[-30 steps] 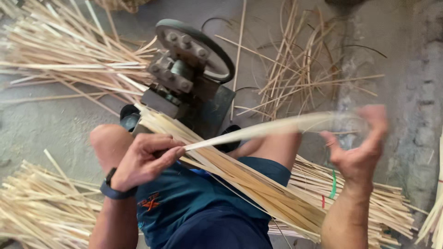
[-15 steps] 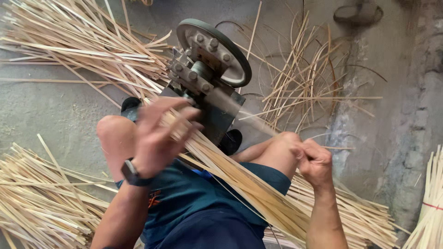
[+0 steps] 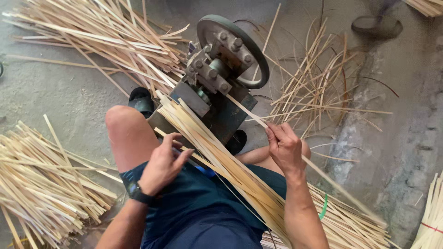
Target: The person sits on the floor and feeds long bamboo strips through a powered splitting machine, guiding them with both hands to produce thinner strips. The person repeatedly picks up new strips and continues the splitting process.
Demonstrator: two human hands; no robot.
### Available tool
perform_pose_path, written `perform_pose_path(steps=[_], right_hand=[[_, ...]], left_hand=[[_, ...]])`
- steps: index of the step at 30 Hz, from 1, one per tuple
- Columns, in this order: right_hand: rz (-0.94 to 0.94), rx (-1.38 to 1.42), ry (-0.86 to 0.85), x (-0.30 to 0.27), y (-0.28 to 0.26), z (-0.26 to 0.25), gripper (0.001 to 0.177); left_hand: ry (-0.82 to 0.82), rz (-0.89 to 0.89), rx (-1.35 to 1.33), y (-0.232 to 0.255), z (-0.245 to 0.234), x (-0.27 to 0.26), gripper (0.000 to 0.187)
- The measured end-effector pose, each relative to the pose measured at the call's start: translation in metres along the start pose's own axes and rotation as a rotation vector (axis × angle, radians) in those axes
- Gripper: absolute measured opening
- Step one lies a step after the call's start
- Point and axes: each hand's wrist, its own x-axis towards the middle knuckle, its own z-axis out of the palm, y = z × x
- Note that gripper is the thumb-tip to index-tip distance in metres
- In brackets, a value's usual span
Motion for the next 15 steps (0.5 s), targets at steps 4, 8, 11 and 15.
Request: perform_pose_path(steps=[4,8,11,15], right_hand=[[0.016,-0.067,-0.023,0.003,-0.005,-0.007,0.019],[-0.018,-0.009,-0.075,0.015,-0.013,0.002,0.022],[-0.276,-0.181,0.057,0.021,-0.022,0.016,0.03],[-0.399,-0.42,0.128,0.002,-0.031,0.014,0.022]], left_hand=[[0.03,-0.052,-0.006,-0.008,0.016,-0.005,0.064],[0.111,0.028,0.015,-0.015,0.02,-0.004,0.065],[0.16,0.066,-0.028,-0.019,0.027,-0.002,0.064],[0.277,0.169,-0.201,-0.028,0.04,0.0,0.053]])
